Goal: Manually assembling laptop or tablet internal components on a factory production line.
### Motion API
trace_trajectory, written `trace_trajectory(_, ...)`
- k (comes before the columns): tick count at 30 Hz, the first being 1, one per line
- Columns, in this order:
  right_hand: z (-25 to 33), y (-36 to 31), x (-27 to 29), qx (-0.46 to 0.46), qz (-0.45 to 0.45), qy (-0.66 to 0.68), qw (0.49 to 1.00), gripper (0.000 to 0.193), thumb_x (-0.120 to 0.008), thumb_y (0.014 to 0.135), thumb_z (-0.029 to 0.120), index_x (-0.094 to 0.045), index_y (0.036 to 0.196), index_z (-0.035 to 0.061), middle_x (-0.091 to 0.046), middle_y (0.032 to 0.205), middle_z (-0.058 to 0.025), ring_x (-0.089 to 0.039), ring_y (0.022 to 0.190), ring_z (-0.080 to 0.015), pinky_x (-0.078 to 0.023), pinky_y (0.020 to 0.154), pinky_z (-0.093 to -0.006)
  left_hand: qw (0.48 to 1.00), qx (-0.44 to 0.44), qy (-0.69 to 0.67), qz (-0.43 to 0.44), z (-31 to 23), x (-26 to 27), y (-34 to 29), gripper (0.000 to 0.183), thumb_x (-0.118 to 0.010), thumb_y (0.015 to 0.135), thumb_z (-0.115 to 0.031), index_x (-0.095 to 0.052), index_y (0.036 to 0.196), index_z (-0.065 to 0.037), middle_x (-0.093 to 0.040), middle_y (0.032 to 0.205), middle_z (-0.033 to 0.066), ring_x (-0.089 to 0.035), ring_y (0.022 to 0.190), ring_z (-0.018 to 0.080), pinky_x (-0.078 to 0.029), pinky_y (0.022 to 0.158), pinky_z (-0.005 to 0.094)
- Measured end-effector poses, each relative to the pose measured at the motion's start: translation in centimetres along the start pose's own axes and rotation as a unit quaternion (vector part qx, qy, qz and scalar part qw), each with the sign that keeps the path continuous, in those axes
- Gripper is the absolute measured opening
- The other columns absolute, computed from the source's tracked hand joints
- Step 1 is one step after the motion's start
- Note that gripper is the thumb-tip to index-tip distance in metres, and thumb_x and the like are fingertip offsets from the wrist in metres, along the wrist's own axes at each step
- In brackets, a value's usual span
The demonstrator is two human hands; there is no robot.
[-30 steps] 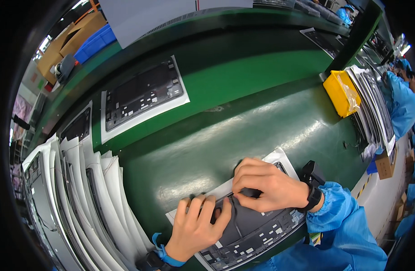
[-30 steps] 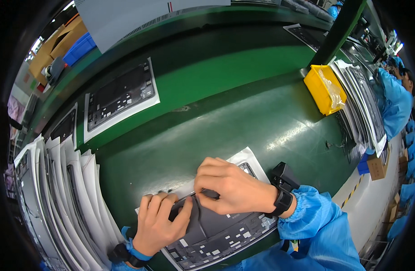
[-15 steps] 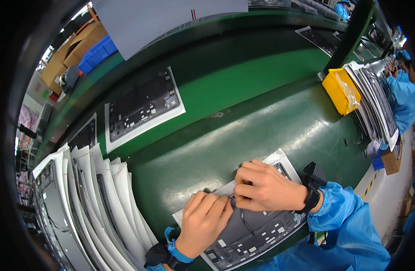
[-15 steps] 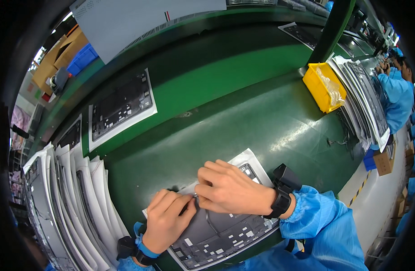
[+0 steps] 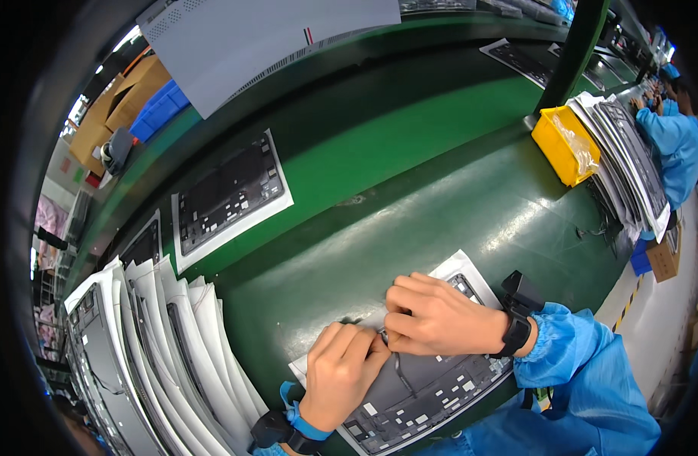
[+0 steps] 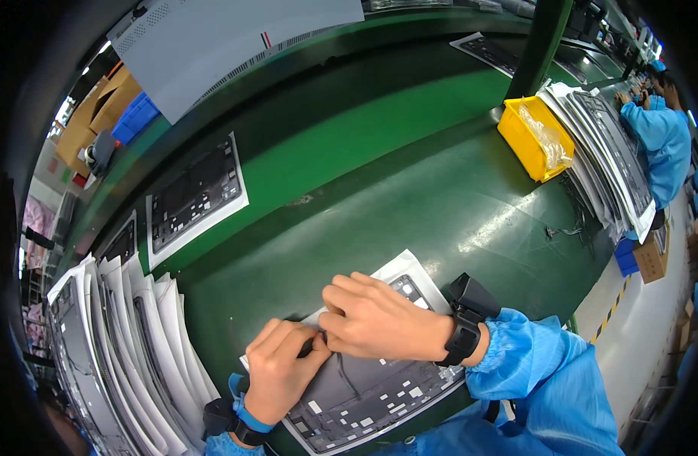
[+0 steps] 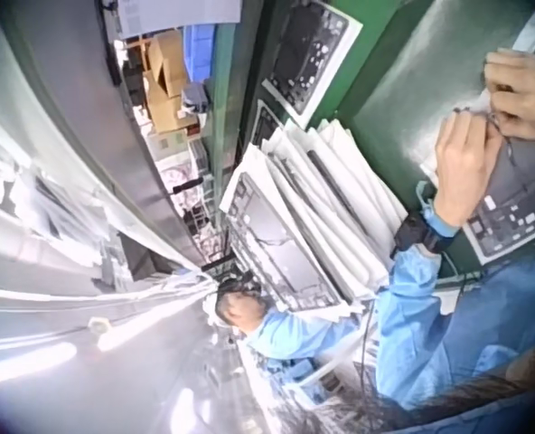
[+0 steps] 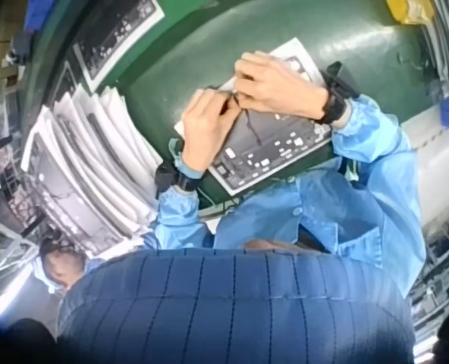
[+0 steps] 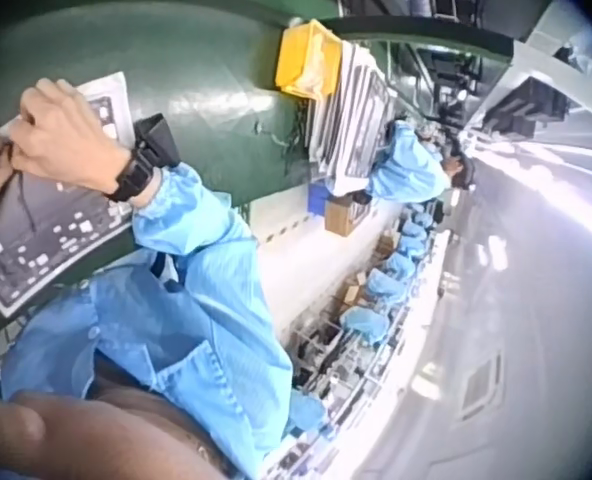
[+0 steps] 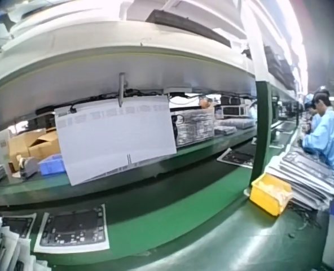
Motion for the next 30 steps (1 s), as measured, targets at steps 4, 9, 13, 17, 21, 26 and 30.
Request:
trace_trajectory(4,-0.7,-0.3,-0.1,-0.003,-0.023,0.056,0.998,0.010,-0.078,0.076,0.005,-0.068,0.079,0.0032,-0.060,0.088,-0.0063,-0.059,0.077,-0.0238,-0.050,0.067,-0.0356,0.998,0.050,-0.019,0.029,0.0,0.3,0.1,0.014,-0.078,0.073,0.002,-0.068,0.082,0.000,-0.064,0.082,0.0096,-0.061,0.077,0.0286,-0.052,0.065,0.0394)
trace_trajectory(9,-2.9,-0.8,4.3,-0.078,-0.129,0.090,0.985,0.005,-0.078,0.078,0.002,-0.076,0.083,0.0020,-0.071,0.086,-0.0094,-0.069,0.078,-0.0253,-0.056,0.067,-0.0356,0.986,0.144,0.018,0.081,-0.4,3.3,1.1,0.027,-0.077,0.081,-0.004,-0.066,0.105,0.000,-0.065,0.097,0.0149,-0.061,0.087,0.0325,-0.051,0.079,0.0410)
trace_trajectory(13,-6.1,-2.6,7.0,-0.137,-0.210,0.060,0.966,0.003,-0.076,0.080,0.000,-0.075,0.082,-0.0021,-0.072,0.080,-0.0108,-0.069,0.070,-0.0244,-0.054,0.062,-0.0332,0.963,0.214,-0.014,0.163,-0.7,2.8,1.6,0.026,-0.081,0.084,-0.009,-0.064,0.100,0.002,-0.061,0.078,0.0125,-0.060,0.075,0.0307,-0.048,0.073,0.0419)
trace_trajectory(17,-8.4,-4.4,7.7,-0.196,-0.218,0.058,0.954,0.006,-0.076,0.083,0.004,-0.076,0.084,-0.0021,-0.072,0.080,-0.0092,-0.070,0.069,-0.0187,-0.053,0.057,-0.0300,0.944,0.251,-0.005,0.213,0.4,1.2,3.6,0.015,-0.078,0.085,-0.009,-0.065,0.082,-0.002,-0.059,0.077,0.0116,-0.057,0.075,0.0318,-0.046,0.075,0.0447)
trace_trajectory(21,-8.0,-4.4,8.5,-0.192,-0.264,0.079,0.942,0.007,-0.076,0.083,0.005,-0.076,0.084,-0.0013,-0.071,0.079,-0.0101,-0.071,0.069,-0.0184,-0.054,0.059,-0.0306,0.986,0.087,0.131,0.057,3.4,-1.1,9.4,0.008,-0.071,0.087,-0.005,-0.064,0.085,-0.002,-0.059,0.089,0.0147,-0.055,0.091,0.0353,-0.044,0.082,0.0437)
trace_trajectory(26,-7.3,-5.0,7.8,-0.142,-0.287,0.043,0.946,0.004,-0.077,0.079,0.007,-0.074,0.079,0.0043,-0.069,0.078,-0.0099,-0.068,0.070,-0.0252,-0.056,0.062,-0.0353,0.998,0.003,0.062,-0.017,12.9,-3.9,19.9,0.007,-0.068,0.089,-0.004,-0.062,0.085,-0.002,-0.060,0.081,0.0154,-0.058,0.081,0.0367,-0.044,0.076,0.0465)
trace_trajectory(30,-6.6,-4.0,5.8,-0.093,-0.288,0.045,0.952,0.013,-0.071,0.081,0.013,-0.068,0.072,0.0042,-0.067,0.075,-0.0106,-0.066,0.074,-0.0286,-0.056,0.066,-0.0390,0.995,-0.027,0.089,-0.048,23.9,-5.4,25.7,0.009,-0.071,0.085,-0.002,-0.064,0.092,-0.001,-0.064,0.085,0.0202,-0.063,0.080,0.0382,-0.051,0.076,0.0413)
Point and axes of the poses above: each hand's wrist, its own y-axis towards the middle knuckle, its own x-axis out of the back of the hand, z = x × y, the point moved 1 cm from there along y, towards the middle knuckle
